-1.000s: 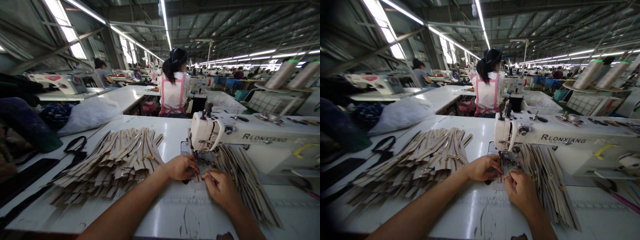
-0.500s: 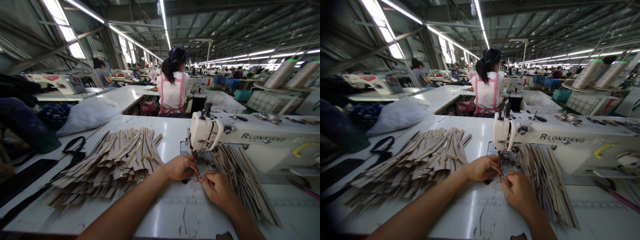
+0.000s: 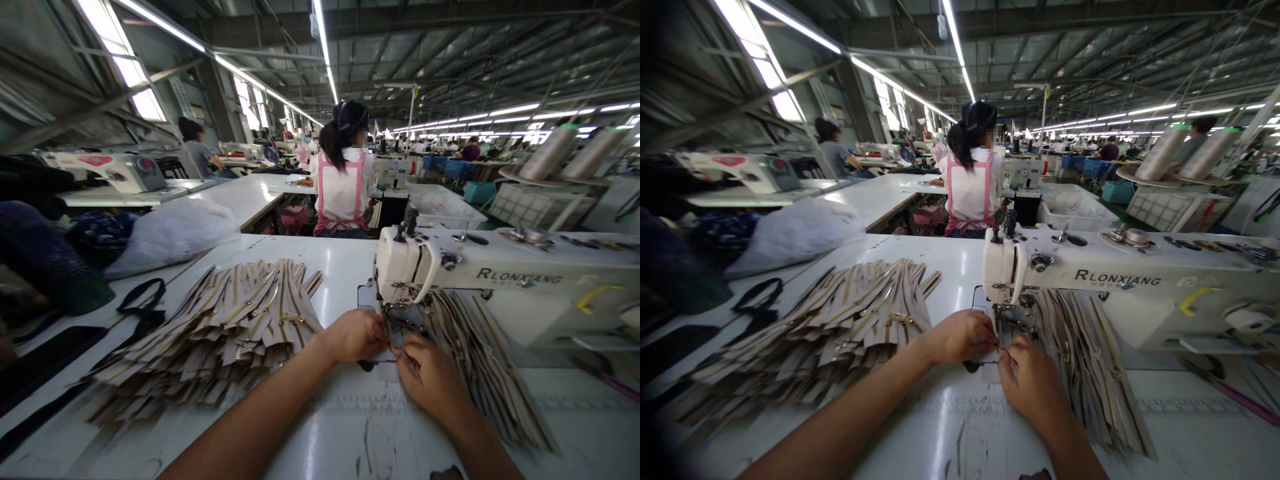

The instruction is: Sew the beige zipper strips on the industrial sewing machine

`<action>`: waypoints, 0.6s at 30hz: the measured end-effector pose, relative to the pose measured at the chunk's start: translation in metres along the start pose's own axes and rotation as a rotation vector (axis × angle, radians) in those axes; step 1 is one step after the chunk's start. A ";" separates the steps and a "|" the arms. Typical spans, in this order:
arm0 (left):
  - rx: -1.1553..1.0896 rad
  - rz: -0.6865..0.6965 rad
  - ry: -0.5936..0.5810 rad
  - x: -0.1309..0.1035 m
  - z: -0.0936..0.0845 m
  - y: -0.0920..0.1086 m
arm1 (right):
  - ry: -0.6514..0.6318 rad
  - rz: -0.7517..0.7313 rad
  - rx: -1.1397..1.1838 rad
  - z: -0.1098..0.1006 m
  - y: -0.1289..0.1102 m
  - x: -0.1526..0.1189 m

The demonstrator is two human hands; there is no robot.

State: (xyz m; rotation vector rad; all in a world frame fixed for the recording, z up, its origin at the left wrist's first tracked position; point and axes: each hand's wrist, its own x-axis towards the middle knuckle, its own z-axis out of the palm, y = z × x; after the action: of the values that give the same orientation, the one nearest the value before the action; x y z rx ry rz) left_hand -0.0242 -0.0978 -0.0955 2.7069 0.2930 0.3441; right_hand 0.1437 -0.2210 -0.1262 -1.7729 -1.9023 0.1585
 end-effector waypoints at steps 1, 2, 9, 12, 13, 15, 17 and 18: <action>0.025 -0.010 0.006 0.000 0.000 0.001 | 0.007 0.008 -0.001 0.000 0.000 0.000; 0.049 -0.021 0.012 -0.001 0.001 0.002 | 0.013 0.017 -0.001 0.000 -0.001 0.001; 0.149 -0.104 0.034 0.000 0.004 0.003 | -0.019 0.081 -0.054 0.004 -0.002 0.006; 0.186 -0.137 0.031 0.001 0.004 0.004 | -0.042 0.089 -0.111 0.004 -0.004 0.011; 0.201 -0.148 0.034 0.001 0.004 0.004 | -0.050 0.093 -0.131 0.003 -0.005 0.012; 0.225 -0.169 0.047 0.002 0.005 0.004 | -0.066 0.094 -0.163 0.003 -0.006 0.015; 0.235 -0.183 0.067 0.002 0.007 0.003 | -0.073 0.085 -0.181 0.004 -0.007 0.016; 0.235 -0.190 0.079 0.002 0.008 0.003 | -0.071 0.076 -0.185 0.005 -0.007 0.016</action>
State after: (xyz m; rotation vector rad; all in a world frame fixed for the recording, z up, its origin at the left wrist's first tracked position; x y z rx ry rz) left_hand -0.0199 -0.1027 -0.1008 2.8668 0.6450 0.3823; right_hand 0.1352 -0.2054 -0.1228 -1.9866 -1.9548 0.0751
